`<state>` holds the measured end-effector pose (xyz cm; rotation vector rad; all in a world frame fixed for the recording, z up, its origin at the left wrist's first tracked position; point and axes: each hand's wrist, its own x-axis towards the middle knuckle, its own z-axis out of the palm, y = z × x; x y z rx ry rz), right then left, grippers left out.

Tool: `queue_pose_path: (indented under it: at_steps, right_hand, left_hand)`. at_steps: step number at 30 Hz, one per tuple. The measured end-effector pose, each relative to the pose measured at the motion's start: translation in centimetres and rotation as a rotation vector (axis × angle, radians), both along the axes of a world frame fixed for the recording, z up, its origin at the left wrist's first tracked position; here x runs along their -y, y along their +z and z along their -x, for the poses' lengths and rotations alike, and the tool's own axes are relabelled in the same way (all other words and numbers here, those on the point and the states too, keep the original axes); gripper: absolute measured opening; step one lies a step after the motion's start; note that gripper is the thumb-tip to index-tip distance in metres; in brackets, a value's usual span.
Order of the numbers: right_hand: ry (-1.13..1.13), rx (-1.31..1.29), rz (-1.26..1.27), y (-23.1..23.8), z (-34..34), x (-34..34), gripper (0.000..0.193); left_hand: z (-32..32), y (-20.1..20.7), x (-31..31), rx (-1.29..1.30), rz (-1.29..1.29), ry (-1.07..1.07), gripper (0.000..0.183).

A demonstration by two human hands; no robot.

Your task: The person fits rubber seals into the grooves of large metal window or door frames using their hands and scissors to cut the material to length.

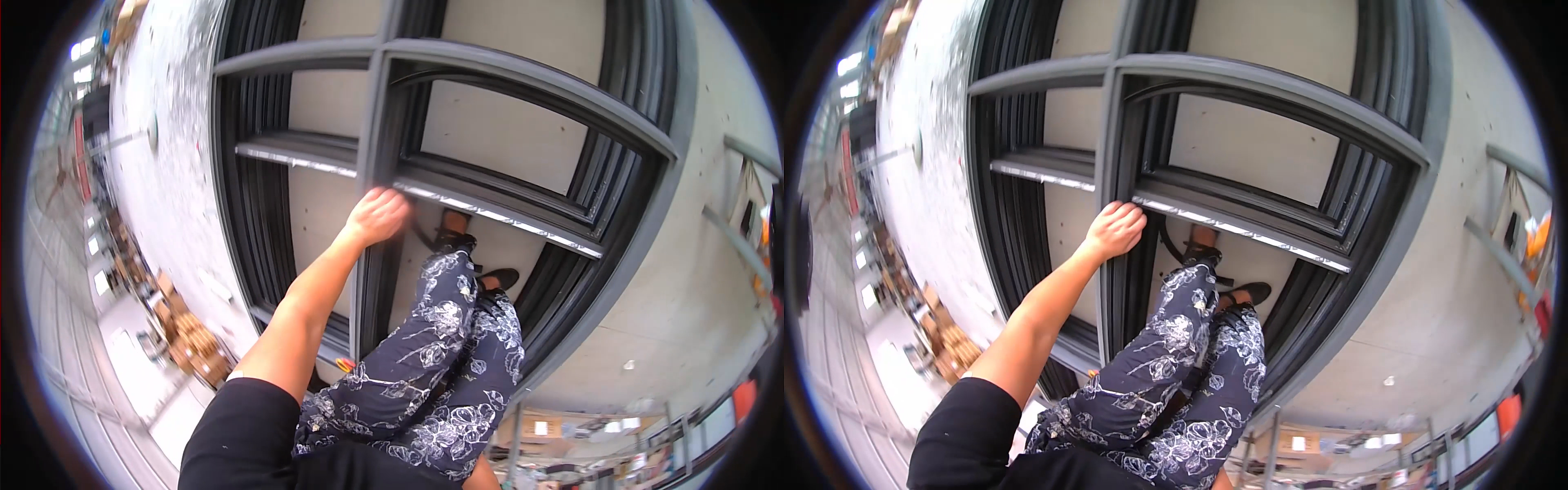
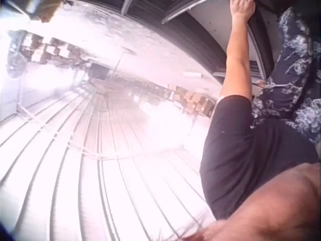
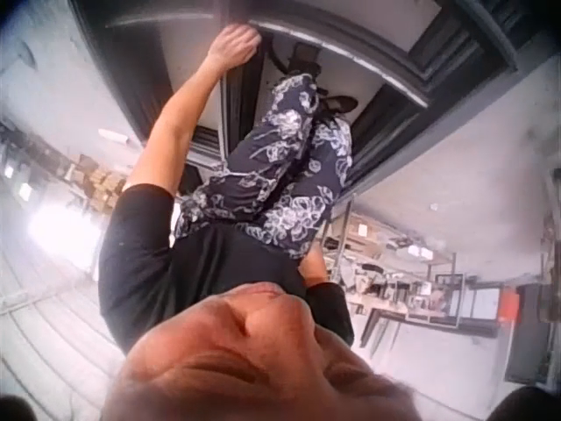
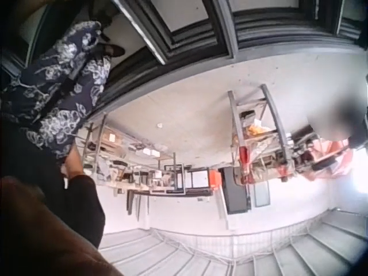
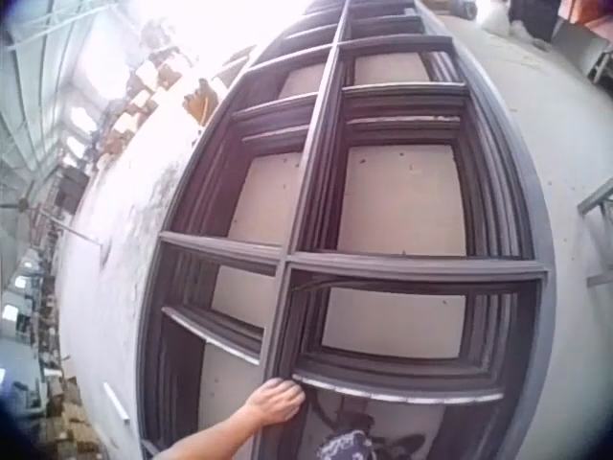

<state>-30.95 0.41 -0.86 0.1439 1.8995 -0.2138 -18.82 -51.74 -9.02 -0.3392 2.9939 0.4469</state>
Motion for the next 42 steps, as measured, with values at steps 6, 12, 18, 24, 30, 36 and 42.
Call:
queue_pose_path:
  at_steps: [6,12,18,24,30,36,42]
  right_hand:
    - [0.325,0.127,-0.125,5.7,3.0,-4.8,0.028]
    - [0.844,0.231,-0.198,11.5,9.8,-6.9,0.029]
    - [1.285,0.016,-0.134,5.2,19.4,6.3,0.013]
    - [1.320,0.224,-0.027,-0.9,23.0,11.7,0.028]
    - [1.215,0.291,-0.197,-5.5,25.6,9.1,0.034]
    - [1.063,0.269,-0.221,-8.3,26.9,7.8,0.025]
    - [0.925,0.165,-0.119,-9.0,31.3,3.3,0.023]
  left_hand:
    - [0.2,-2.8,-2.6,0.018,0.028,0.026,0.018]
    - [1.4,-4.1,-5.5,-0.162,0.009,0.088,0.014]
    - [1.8,-2.8,-4.7,-0.253,-0.050,0.114,0.017]
    - [1.2,-3.8,-5.8,-0.227,0.018,0.149,0.018]
    - [1.2,-3.2,-4.9,-0.237,0.092,0.135,0.011]
    - [-0.3,-2.4,-5.1,-0.339,0.030,0.160,0.007]
    - [1.7,3.4,-1.7,-0.624,0.367,0.604,0.021]
